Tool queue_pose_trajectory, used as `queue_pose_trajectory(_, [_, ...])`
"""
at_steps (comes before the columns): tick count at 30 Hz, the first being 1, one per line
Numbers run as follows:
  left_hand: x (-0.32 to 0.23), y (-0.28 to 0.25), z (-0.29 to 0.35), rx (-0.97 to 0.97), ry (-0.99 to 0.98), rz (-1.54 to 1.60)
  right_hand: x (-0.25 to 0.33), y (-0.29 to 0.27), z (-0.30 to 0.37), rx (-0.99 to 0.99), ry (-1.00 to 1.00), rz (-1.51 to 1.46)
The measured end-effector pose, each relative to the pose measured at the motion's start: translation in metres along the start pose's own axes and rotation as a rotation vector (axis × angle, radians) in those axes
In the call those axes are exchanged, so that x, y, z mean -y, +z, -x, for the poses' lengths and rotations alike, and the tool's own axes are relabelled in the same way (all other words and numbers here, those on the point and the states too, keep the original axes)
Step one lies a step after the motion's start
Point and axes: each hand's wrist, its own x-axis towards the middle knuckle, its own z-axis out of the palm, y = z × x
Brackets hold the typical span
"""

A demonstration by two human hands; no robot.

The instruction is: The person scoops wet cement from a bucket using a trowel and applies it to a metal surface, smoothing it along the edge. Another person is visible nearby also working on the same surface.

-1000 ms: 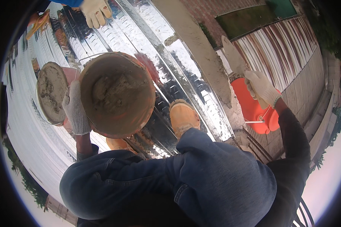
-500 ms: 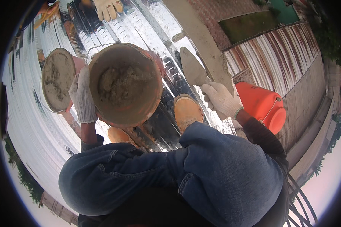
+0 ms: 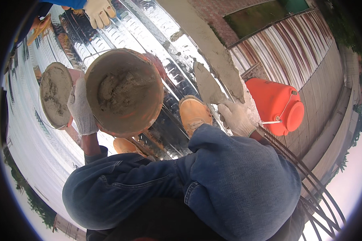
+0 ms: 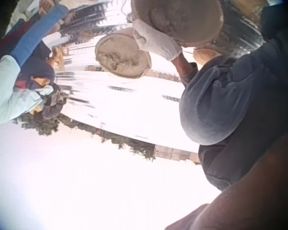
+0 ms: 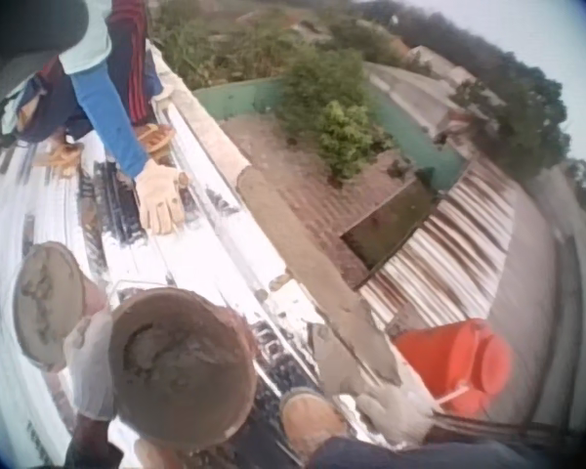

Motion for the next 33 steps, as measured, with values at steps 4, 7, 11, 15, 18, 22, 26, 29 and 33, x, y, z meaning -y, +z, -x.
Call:
queue_pose_trajectory(4, [-0.006,0.006,-0.001,0.005,-0.017,0.032,0.002,-0.01,0.004,0.007,0.018,0.005])
queue_pose_trajectory(7, [-0.006,0.003,0.003,-0.012,-0.027,0.027,0.009,-0.013,0.001,0.04,0.01,0.028])
queue_pose_trajectory(11, [0.0,0.002,0.006,0.021,0.042,-0.05,0.034,-0.015,-0.005,0.108,-0.045,0.161])
queue_pose_trajectory(15, [0.004,0.014,0.015,-0.018,0.074,-0.069,0.069,-0.011,-0.002,0.032,-0.669,0.808])
queue_pose_trajectory(18, [-0.005,0.021,0.029,-0.03,0.078,-0.099,0.137,0.011,0.013,0.072,-0.986,1.117])
queue_pose_trajectory(22, [-0.018,0.021,0.049,-0.073,0.014,-0.06,0.203,0.056,0.015,0.127,-1.121,1.418])
queue_pose_trajectory(26, [-0.017,0.024,0.052,-0.033,0.04,-0.008,0.2,0.092,-0.02,0.231,-1.235,1.384])
queue_pose_trajectory(29, [-0.012,0.017,0.049,-0.023,0.034,-0.056,0.175,0.114,-0.015,0.325,-1.266,1.31])
queue_pose_trajectory(33, [0.004,0.004,0.045,-0.001,0.052,-0.034,0.172,0.103,0.008,0.368,-1.219,1.413])
